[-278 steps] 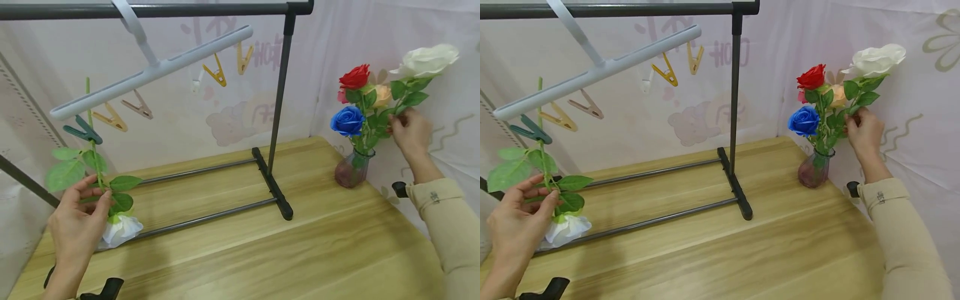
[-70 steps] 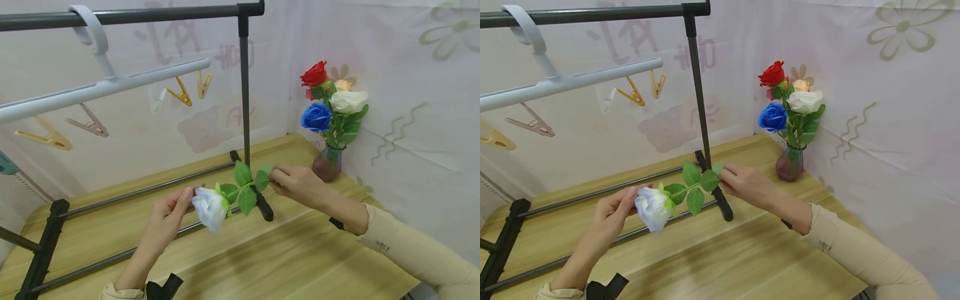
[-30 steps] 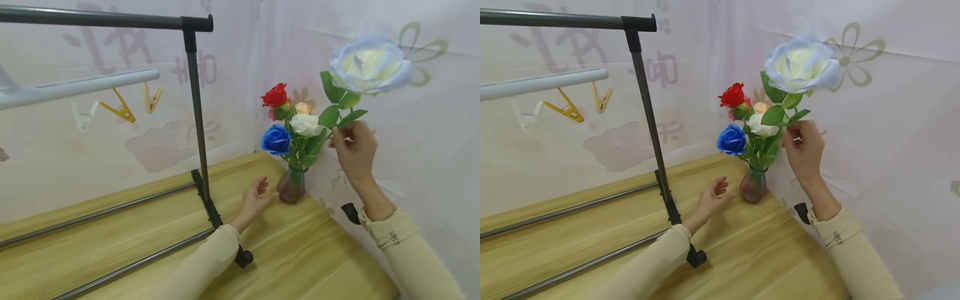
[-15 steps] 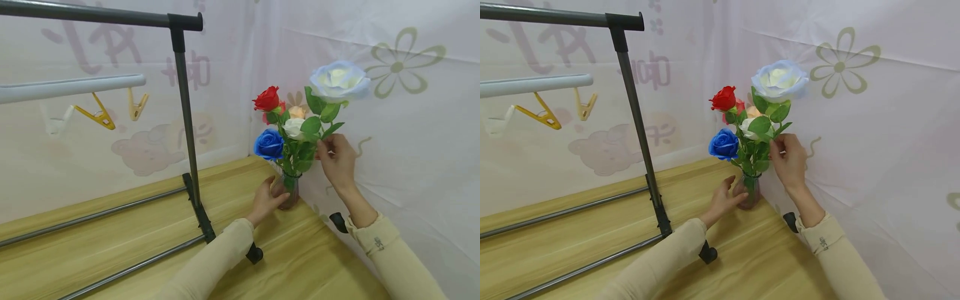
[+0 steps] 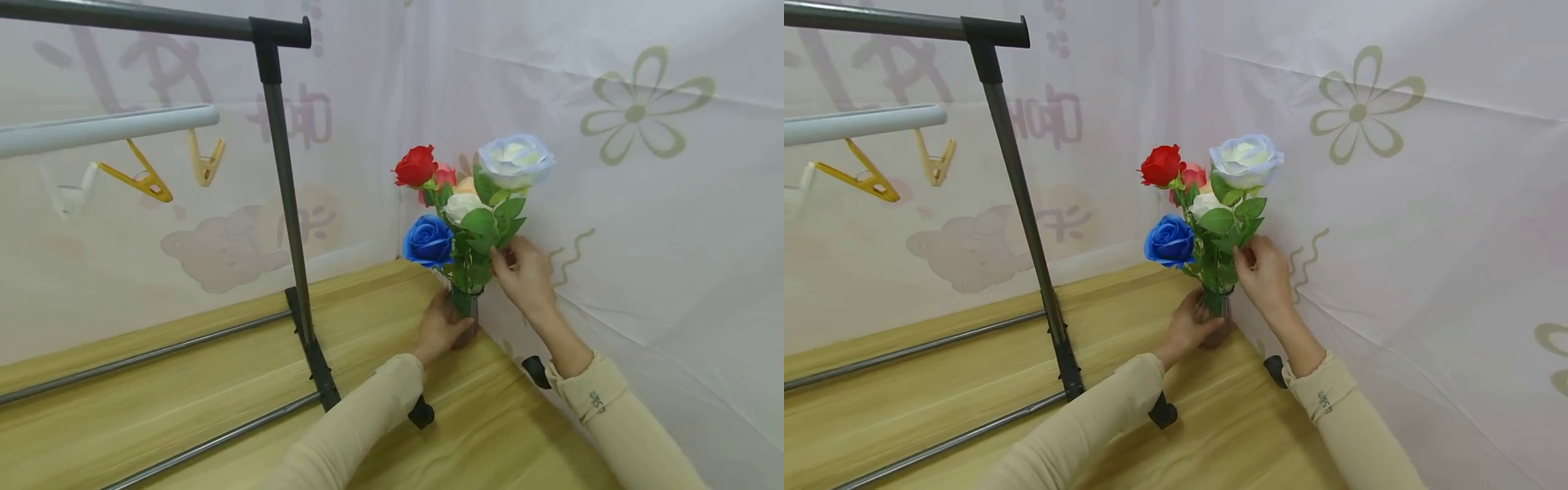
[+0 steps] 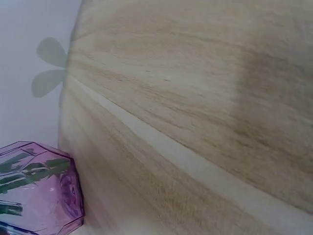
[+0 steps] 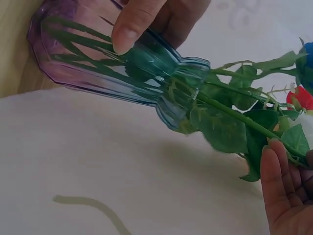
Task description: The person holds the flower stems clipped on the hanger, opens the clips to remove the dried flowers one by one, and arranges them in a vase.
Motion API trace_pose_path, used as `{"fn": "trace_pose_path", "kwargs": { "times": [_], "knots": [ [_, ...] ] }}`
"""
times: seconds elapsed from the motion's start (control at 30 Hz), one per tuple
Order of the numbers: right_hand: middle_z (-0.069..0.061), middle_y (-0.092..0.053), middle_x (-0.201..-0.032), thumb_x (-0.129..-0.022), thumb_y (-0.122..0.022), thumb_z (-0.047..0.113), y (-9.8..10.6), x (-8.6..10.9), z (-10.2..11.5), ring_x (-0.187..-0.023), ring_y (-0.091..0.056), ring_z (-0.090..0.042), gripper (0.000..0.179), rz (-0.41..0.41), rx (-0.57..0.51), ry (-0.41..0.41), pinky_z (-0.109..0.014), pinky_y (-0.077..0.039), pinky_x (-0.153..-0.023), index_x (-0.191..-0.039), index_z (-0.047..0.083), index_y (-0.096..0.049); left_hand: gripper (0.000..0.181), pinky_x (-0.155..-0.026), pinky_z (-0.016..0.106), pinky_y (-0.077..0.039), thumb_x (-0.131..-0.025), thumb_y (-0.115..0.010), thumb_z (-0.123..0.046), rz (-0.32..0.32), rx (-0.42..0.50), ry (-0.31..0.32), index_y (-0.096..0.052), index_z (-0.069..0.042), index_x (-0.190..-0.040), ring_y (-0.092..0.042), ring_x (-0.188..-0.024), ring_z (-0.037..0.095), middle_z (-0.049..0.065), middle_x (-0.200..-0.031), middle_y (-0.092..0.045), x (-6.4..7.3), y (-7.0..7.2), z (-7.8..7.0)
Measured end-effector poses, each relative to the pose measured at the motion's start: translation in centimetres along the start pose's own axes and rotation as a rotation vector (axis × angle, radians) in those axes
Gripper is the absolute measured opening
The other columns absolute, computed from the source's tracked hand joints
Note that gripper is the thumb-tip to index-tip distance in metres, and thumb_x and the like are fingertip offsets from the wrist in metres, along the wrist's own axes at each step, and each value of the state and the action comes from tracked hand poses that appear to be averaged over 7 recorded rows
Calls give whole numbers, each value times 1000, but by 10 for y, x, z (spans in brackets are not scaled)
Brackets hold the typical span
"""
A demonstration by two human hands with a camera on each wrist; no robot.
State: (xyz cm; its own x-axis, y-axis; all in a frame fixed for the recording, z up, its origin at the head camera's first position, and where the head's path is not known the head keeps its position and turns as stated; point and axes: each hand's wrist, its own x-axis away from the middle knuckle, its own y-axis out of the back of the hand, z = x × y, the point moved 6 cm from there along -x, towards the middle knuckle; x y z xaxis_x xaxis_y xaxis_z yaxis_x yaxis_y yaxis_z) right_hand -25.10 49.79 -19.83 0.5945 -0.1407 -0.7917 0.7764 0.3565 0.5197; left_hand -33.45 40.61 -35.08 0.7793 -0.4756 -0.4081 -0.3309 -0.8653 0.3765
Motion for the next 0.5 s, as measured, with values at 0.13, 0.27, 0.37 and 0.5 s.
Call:
{"fn": "trace_pose_path", "kwargs": {
  "times": [0.13, 0.27, 0.37, 0.5],
  "knots": [
    [-15, -62, -68, -89, -60, 9, -2, 0, 1, -55, -63, -24, 18, -8, 16, -16, -6, -39, -51, -77, -4, -58, 63, -97, 42, -44, -82, -73, -18, -41, -30, -59, -43, 4, -133, -54, -115, 34, 20, -125, -55, 1, 4, -2],
    [-17, -63, -71, -91, -58, 9, -4, -1, 1, -56, -65, -26, 18, 15, 15, -38, -11, -43, -50, -80, -6, -58, 60, -90, 41, -47, -85, -70, -24, -59, -65, -93, -44, 2, -132, -57, -108, 32, 20, -120, -57, -1, 4, 1],
    [-21, -63, -74, -93, -55, 8, -5, -4, -1, -59, -65, -29, 19, 60, 10, -53, -18, -47, -51, -86, -9, -59, 60, -90, 42, -47, -86, -70, -23, -42, -75, -73, -43, 2, -134, -57, -109, 33, 20, -122, -56, -2, 4, 2],
    [-27, -64, -81, -96, -48, 7, -6, -9, -3, -64, -66, -35, 20, 176, 14, -86, -31, -53, -53, -96, -12, -56, 61, -91, 42, -47, -86, -70, -19, 0, -87, -35, -41, 4, -134, -57, -109, 33, 21, -123, -55, 1, 5, -3]
  ]
}}
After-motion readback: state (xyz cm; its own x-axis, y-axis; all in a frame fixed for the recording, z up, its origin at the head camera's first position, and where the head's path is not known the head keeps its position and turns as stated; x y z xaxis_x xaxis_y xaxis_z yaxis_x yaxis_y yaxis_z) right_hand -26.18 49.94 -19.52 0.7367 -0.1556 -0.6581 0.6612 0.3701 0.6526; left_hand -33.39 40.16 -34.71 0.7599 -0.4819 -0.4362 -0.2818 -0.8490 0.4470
